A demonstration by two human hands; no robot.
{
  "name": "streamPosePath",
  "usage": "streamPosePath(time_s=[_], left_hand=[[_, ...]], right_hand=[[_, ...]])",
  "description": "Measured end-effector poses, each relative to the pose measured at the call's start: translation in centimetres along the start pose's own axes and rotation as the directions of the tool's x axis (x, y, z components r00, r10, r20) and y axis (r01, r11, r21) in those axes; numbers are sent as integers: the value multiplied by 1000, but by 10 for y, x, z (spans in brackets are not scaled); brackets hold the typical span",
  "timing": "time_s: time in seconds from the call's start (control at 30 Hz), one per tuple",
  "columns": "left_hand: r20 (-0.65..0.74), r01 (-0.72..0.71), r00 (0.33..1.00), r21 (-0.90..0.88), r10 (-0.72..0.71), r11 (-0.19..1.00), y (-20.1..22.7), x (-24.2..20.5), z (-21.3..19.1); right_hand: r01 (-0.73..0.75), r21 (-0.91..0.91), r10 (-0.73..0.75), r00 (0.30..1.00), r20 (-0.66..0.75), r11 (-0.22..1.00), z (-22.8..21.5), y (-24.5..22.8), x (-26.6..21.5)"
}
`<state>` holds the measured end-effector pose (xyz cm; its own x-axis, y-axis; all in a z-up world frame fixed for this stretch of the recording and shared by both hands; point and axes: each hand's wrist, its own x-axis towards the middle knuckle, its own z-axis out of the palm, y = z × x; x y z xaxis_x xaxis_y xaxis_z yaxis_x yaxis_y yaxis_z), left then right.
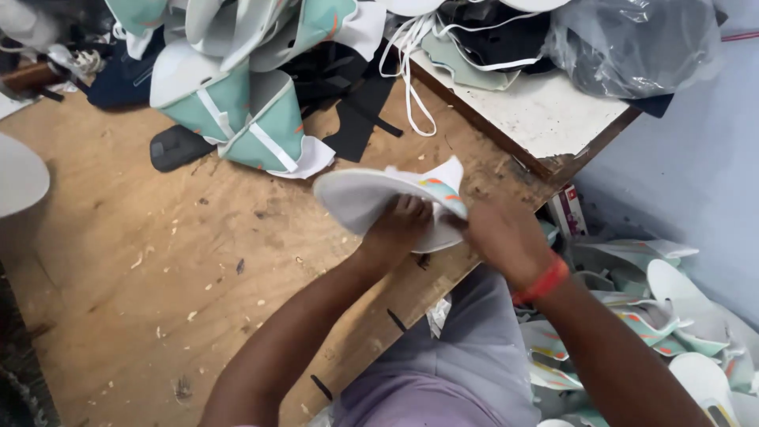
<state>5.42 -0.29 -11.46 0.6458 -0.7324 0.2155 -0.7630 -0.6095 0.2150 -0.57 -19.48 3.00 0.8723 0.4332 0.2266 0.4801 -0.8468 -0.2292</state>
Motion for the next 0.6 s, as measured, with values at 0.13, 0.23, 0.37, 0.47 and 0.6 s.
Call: streamPosePath(time_s=[0.13,0.23,0.37,0.47,0.6], left_hand=[[-150,-28,987,183,56,983,-18,9,14],[-207,-76,970,253,130,964,-32,18,19],[148,90,986,-116,-72,989,-31,37,-17],[68,100,994,-159,-90,982,-39,45,-10],[85,34,996,-110,-24,993,-52,62,32]], right_hand=[[-22,-222,112,908,404,975,-5,-50,-5],[255,-253,-171,935,312,933,18,-42,2],[279,-365,-232,958,167,888,43,-18,-1],[180,-393,-125,979,162,902,42,-14,-11],[191,-439,-107,972,209,878,57,-9,-29]])
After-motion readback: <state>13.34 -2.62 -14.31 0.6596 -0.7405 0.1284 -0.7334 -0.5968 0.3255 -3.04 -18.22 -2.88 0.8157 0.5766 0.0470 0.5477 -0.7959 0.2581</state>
